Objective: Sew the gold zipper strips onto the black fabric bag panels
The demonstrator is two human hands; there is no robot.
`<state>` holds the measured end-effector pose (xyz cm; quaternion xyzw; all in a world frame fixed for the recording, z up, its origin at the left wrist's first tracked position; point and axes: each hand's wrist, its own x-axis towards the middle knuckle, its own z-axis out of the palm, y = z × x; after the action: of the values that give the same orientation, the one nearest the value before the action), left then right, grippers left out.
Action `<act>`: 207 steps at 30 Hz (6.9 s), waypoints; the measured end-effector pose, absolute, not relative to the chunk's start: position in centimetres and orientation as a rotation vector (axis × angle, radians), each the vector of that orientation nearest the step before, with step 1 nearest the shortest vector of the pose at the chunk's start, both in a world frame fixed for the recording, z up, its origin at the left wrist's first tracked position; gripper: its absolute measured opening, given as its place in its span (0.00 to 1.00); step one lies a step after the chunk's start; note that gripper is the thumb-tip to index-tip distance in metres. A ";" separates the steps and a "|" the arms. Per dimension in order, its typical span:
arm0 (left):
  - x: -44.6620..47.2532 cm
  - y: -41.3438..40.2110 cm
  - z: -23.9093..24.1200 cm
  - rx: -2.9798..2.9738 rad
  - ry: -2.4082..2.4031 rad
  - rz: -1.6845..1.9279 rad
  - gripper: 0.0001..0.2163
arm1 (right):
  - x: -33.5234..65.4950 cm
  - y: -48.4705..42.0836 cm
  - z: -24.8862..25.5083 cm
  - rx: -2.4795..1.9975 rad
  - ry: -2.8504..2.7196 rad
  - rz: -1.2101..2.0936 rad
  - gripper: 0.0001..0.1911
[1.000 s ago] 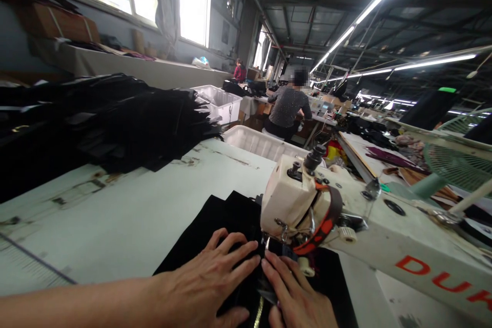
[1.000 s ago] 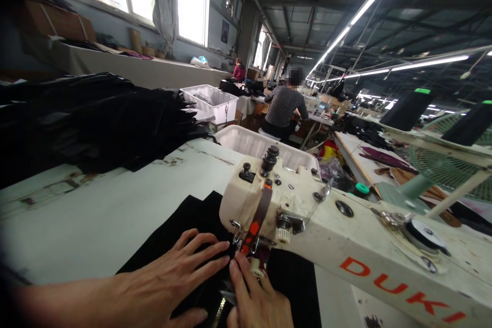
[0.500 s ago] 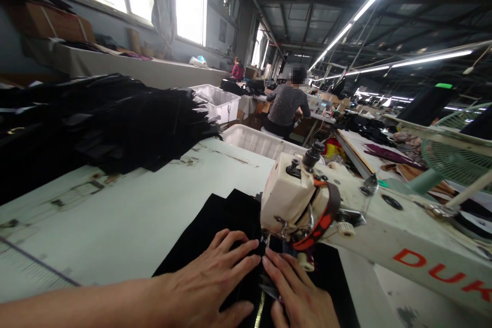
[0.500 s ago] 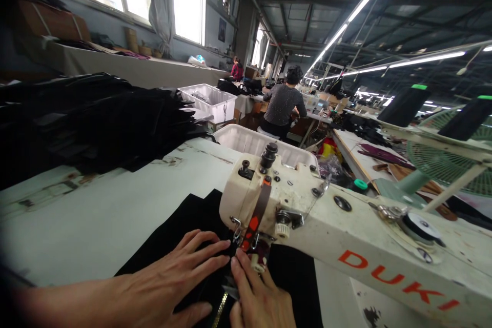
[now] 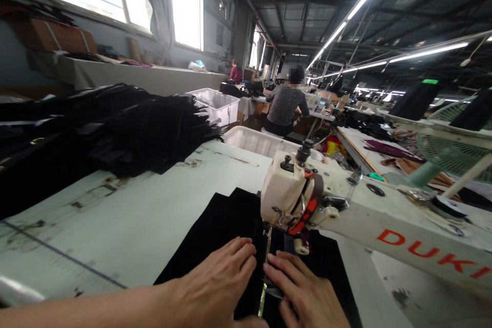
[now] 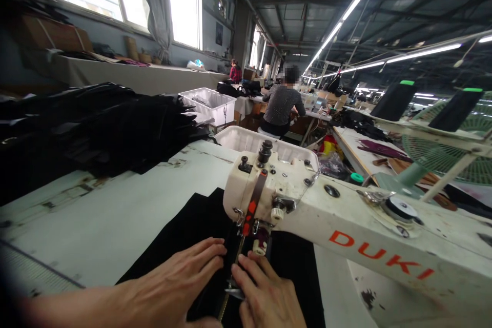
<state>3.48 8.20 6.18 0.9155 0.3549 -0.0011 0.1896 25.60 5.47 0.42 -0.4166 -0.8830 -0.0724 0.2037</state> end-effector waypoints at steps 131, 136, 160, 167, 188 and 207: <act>2.4 10.4 1.9 2.641 0.754 0.479 0.20 | 25.4 4.1 -1.7 -1.458 -2.459 -0.137 0.33; 3.4 11.3 2.1 2.642 0.819 0.499 0.20 | 25.8 6.1 -0.9 -1.505 -2.480 -0.139 0.29; 3.5 12.2 1.4 2.656 0.759 0.583 0.17 | 26.9 6.8 -1.8 -1.349 -2.573 -0.244 0.36; 0.7 6.5 4.7 2.776 0.723 0.377 0.34 | 25.1 4.0 -0.6 -1.523 -2.233 0.040 0.27; -2.5 6.7 9.9 2.291 1.169 0.599 0.19 | 23.7 0.3 3.2 -1.549 -2.457 0.218 0.25; -2.8 6.6 8.2 2.430 1.062 0.625 0.15 | 19.6 -2.1 2.9 -1.786 -2.214 0.186 0.25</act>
<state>-2.77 6.59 8.17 0.8726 0.3813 0.2244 0.2069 19.64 -2.12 2.85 -0.6200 -0.7684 0.0646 0.1448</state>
